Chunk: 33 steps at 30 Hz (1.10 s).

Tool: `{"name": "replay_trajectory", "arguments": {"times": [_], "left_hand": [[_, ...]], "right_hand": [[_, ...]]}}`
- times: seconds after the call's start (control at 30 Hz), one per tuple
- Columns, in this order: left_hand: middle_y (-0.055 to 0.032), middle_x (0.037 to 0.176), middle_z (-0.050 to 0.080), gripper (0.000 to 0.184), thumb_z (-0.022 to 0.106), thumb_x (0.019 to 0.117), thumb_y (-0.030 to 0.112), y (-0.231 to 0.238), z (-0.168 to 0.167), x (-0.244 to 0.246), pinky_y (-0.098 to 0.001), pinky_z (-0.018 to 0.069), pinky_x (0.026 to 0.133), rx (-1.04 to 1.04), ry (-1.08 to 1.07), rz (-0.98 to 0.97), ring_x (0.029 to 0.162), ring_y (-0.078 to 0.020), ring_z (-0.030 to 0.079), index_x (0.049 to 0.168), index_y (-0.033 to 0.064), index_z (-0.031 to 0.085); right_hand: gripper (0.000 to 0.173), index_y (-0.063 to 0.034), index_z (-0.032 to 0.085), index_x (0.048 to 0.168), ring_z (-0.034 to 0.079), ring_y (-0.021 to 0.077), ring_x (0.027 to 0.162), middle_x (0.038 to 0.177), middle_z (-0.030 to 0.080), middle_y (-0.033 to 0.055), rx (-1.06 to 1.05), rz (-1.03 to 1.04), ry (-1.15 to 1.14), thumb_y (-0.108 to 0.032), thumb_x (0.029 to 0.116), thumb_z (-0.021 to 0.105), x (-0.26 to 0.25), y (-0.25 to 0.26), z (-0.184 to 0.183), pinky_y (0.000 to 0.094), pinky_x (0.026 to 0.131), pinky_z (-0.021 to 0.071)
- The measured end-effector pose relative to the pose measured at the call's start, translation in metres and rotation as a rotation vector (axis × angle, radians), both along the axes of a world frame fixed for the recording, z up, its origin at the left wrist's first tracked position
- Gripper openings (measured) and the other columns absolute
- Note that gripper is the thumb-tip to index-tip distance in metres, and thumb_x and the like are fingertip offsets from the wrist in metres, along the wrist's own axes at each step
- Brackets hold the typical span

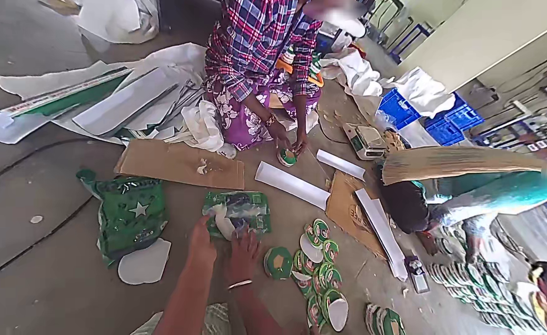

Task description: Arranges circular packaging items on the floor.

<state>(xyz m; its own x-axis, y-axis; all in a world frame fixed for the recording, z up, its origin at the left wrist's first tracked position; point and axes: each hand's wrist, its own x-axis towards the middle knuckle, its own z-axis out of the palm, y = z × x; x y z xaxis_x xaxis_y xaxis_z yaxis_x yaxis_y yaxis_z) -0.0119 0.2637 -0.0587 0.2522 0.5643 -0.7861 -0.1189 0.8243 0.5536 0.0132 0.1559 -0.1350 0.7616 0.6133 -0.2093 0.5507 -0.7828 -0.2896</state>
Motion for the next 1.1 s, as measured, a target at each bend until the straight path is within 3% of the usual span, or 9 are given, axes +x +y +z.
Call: {"name": "replay_trajectory", "arguments": {"times": [0.17,0.3,0.43,0.5,0.57,0.7,0.83,0.97,1.1], "left_hand": [[-0.022,0.155,0.038,0.048,0.039,0.1099,0.027,0.0,0.003,-0.001,-0.052,0.0374,0.108,-0.002,0.004,-0.013,0.138,-0.0321,0.042,0.151,0.0015,0.038],[-0.0219,0.159,0.034,0.051,0.043,0.109,0.028,-0.002,0.002,-0.004,-0.0544,0.0342,0.112,0.003,-0.014,-0.009,0.144,-0.0335,0.036,0.152,0.0007,0.037],[-0.0221,0.154,0.04,0.049,0.045,0.1085,0.027,-0.007,0.015,-0.003,-0.0524,0.0364,0.11,0.024,-0.006,-0.003,0.14,-0.0318,0.041,0.149,-0.0005,0.042],[-0.0221,0.155,0.039,0.049,0.045,0.1085,0.027,-0.009,0.018,-0.003,-0.0532,0.0355,0.11,0.046,-0.004,-0.013,0.14,-0.032,0.04,0.149,-0.0007,0.042],[-0.0216,0.155,0.039,0.049,0.045,0.1086,0.027,-0.011,0.018,-0.005,-0.0546,0.0352,0.11,0.071,-0.007,-0.031,0.141,-0.0322,0.04,0.149,0.0002,0.042],[-0.0209,0.153,0.042,0.047,0.045,0.1086,0.027,-0.013,0.02,-0.008,-0.0536,0.0363,0.11,0.108,-0.001,-0.047,0.14,-0.0314,0.042,0.147,0.0001,0.045],[-0.0218,0.153,0.044,0.049,0.046,0.1083,0.029,-0.01,0.015,-0.007,-0.0544,0.0374,0.111,0.112,0.017,-0.032,0.14,-0.0321,0.043,0.147,-0.0015,0.045],[-0.0215,0.15,0.046,0.049,0.046,0.108,0.031,-0.01,0.012,-0.008,-0.0553,0.0384,0.109,0.133,0.044,-0.042,0.138,-0.0321,0.045,0.145,-0.0011,0.047],[-0.0213,0.148,0.049,0.048,0.049,0.1063,0.029,-0.011,0.009,-0.003,-0.0542,0.0401,0.108,0.155,0.054,-0.043,0.136,-0.0312,0.047,0.143,-0.0014,0.049]], "right_hand": [[0.043,-0.0136,0.063,0.141,0.017,0.0467,0.155,0.163,0.033,0.0233,0.059,-0.018,0.133,-0.019,0.0986,0.059,-0.017,-0.027,0.026,0.0711,0.12,0.0069],[0.036,-0.0087,0.074,0.123,0.033,0.0566,0.145,0.152,0.045,0.0323,0.156,-0.089,-0.128,-0.005,0.0877,0.068,-0.005,-0.096,0.035,0.0784,0.113,0.0212],[0.038,-0.0147,0.079,0.112,0.04,0.0601,0.139,0.148,0.051,0.0309,0.101,-0.066,-0.334,0.005,0.0842,0.063,0.013,-0.145,0.039,0.0831,0.106,0.0222],[0.048,-0.0194,0.079,0.116,0.043,0.0596,0.137,0.147,0.053,0.0294,0.02,0.025,-0.384,0.009,0.0806,0.064,0.015,-0.159,0.031,0.0839,0.105,0.0242],[0.065,-0.0275,0.07,0.133,0.031,0.0555,0.147,0.159,0.04,0.0255,-0.195,0.043,-0.268,0.012,0.0822,0.062,0.016,-0.161,0.036,0.0805,0.112,0.0179],[0.049,-0.019,0.081,0.108,0.041,0.0618,0.138,0.148,0.051,0.0308,0.016,0.041,-0.429,0.014,0.0737,0.068,0.024,-0.155,0.043,0.0858,0.103,0.0227],[0.065,-0.0271,0.069,0.135,0.023,0.0501,0.152,0.164,0.034,0.0207,-0.276,0.081,-0.148,0.013,0.0842,0.061,0.023,-0.146,0.052,0.0777,0.115,0.0143],[0.044,-0.0164,0.079,0.115,0.035,0.0557,0.145,0.152,0.048,0.0273,-0.067,0.089,-0.292,0.01,0.0812,0.066,0.037,-0.149,0.05,0.0816,0.111,0.0176],[0.061,-0.0204,0.068,0.136,0.033,0.0486,0.149,0.157,0.045,0.0224,-0.165,0.26,-0.248,0.012,0.0842,0.064,0.055,-0.137,0.046,0.0769,0.115,0.0195]]}}
